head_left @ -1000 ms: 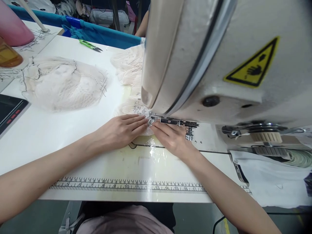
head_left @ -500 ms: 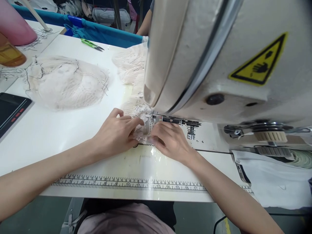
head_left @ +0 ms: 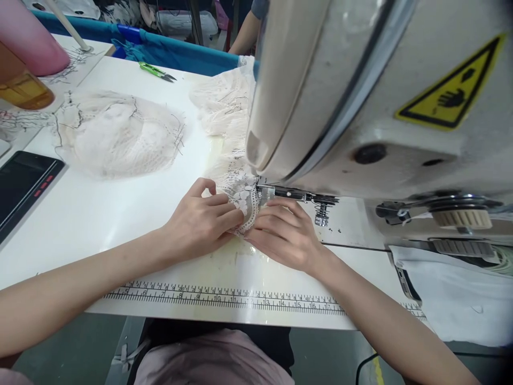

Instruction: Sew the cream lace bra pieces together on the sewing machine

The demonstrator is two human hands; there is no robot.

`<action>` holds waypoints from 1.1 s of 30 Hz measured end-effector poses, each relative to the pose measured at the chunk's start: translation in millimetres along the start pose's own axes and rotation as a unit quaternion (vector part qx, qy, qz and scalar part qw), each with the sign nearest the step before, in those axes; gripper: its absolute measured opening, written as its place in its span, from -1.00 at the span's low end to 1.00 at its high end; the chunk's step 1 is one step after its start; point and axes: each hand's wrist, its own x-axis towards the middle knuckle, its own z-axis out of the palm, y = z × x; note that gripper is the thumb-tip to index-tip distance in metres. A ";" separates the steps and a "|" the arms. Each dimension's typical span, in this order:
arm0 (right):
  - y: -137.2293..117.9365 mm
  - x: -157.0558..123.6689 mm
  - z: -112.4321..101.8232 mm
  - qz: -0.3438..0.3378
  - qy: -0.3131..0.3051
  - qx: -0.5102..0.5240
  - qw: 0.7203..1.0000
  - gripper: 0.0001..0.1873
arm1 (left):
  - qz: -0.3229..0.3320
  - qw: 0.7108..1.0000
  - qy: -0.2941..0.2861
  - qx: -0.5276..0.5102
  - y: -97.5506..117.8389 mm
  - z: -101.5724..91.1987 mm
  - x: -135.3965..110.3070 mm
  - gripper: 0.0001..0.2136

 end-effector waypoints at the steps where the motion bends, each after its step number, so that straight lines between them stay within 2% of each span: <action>1: 0.0 -1.3 -0.4 -0.001 0.002 0.003 1.000 -0.83 | 0.018 1.000 0.004 0.021 0.2 -0.7 0.2 -0.80; 5: 0.7 -8.1 -1.3 0.006 -0.042 -0.012 0.999 -0.85 | 0.065 0.996 -0.003 0.054 -0.6 1.2 -0.7 -0.90; 10: 0.4 -6.7 -2.3 0.015 -0.081 -0.026 0.996 -0.87 | 0.053 0.995 -0.087 -0.018 -7.3 11.6 -6.2 -0.55; 15: -1.8 -2.8 -0.9 0.019 -0.069 -0.029 0.997 -0.90 | 0.055 0.992 -0.116 -0.011 -13.1 13.4 -8.6 -0.51; 25: -4.9 1.9 6.2 -0.004 -0.043 -0.055 0.998 -0.88 | 0.076 0.985 -0.151 -0.028 -32.5 2.0 -1.7 -0.50; 33: -2.6 1.3 5.3 -0.004 -0.047 -0.068 0.997 -0.84 | 0.071 0.985 -0.159 -0.003 -30.4 2.2 0.7 -0.49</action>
